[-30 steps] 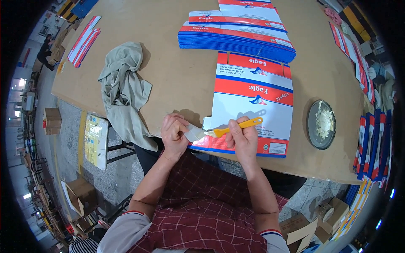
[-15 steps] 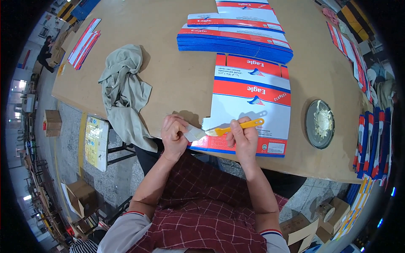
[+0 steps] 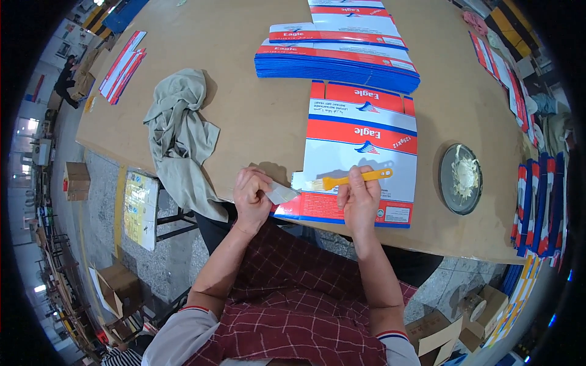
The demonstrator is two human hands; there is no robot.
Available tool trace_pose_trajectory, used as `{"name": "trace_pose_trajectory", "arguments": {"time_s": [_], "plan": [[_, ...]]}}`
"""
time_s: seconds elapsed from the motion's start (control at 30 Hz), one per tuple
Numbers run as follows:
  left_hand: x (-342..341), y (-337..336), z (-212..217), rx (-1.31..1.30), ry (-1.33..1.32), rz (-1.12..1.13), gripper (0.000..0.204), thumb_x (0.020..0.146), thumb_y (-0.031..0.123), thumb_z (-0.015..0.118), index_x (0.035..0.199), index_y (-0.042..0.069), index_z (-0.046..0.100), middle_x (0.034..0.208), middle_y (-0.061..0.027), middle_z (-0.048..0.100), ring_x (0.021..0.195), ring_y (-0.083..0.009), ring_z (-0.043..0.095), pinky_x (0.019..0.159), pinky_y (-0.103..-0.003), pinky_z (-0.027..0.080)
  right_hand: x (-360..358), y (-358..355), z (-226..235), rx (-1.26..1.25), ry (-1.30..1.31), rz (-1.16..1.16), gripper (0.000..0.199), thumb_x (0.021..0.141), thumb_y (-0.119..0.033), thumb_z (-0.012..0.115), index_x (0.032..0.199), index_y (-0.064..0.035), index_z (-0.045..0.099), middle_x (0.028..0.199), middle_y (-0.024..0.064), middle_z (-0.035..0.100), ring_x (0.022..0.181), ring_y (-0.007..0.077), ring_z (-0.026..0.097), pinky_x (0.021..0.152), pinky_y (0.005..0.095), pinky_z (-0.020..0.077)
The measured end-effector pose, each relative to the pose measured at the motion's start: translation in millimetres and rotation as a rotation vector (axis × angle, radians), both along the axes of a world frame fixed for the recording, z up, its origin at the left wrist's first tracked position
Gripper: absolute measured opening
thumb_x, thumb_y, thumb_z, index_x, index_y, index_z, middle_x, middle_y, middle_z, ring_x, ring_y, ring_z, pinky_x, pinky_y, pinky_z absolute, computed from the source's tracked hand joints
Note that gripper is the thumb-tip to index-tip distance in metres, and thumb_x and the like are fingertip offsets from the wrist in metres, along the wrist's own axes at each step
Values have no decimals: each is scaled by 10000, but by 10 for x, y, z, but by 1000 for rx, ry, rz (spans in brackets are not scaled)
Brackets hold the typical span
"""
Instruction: The recorder is applying glue to cardboard box flats using a brush and stacking them.
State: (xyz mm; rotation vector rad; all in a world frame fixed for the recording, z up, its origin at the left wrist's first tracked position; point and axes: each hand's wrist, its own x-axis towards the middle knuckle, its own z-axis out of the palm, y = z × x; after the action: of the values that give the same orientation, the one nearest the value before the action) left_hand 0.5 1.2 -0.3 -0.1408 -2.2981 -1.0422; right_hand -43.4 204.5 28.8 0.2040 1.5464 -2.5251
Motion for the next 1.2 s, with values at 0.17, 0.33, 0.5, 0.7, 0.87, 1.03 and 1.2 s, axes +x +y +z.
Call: {"name": "trace_pose_trajectory", "arguments": {"time_s": [0.17,0.33,0.5,0.7,0.87,1.03,1.2], "plan": [[-13,149,142,-146,106,104,332,558,-122,564,838,57,569,872,-118,551,886,-302,538,772,-382,443,23,26,-78,-76,23,-62,225,926,-215,469,749,-92,409,529,15,447,415,67,417,376,188,341],[89,108,259,-500,-186,-426,354,705,54,580,1050,-1,528,1060,-167,539,1035,-290,510,871,-394,424,39,24,-84,-176,32,-128,191,928,-225,467,786,-105,424,545,10,437,448,73,445,376,192,363],[40,96,318,-466,-302,-444,367,756,64,555,1109,3,472,1025,-169,561,985,-310,541,859,-377,439,23,54,-97,-296,16,-159,158,923,-243,477,835,-114,455,585,-4,461,464,65,456,385,183,365],[-624,-163,506,226,-576,-350,264,878,133,498,1112,15,467,1020,-182,573,974,-264,570,830,-334,445,-37,257,-101,-534,-37,-178,148,907,-270,503,864,-133,468,648,-22,491,462,49,448,407,184,362],[-1852,-370,664,-288,6,-136,533,832,335,585,1248,60,397,1231,-185,466,1169,-291,442,943,-417,366,126,464,40,-594,-20,-110,184,927,-299,446,834,-142,463,629,-35,479,459,47,419,395,191,320],[-2400,-337,658,-809,-379,-56,963,674,556,646,1393,134,165,1422,-149,207,1318,-322,194,1016,-578,189,276,580,44,-538,5,-275,196,951,-293,381,890,-140,488,509,-30,400,383,55,318,366,191,243],[-2347,-414,638,-872,-471,-271,589,816,418,569,1268,74,410,1234,-155,485,1133,-295,472,970,-385,359,318,639,172,-483,123,-161,218,951,-297,380,862,-117,466,525,-27,381,381,62,291,354,194,229]]}}
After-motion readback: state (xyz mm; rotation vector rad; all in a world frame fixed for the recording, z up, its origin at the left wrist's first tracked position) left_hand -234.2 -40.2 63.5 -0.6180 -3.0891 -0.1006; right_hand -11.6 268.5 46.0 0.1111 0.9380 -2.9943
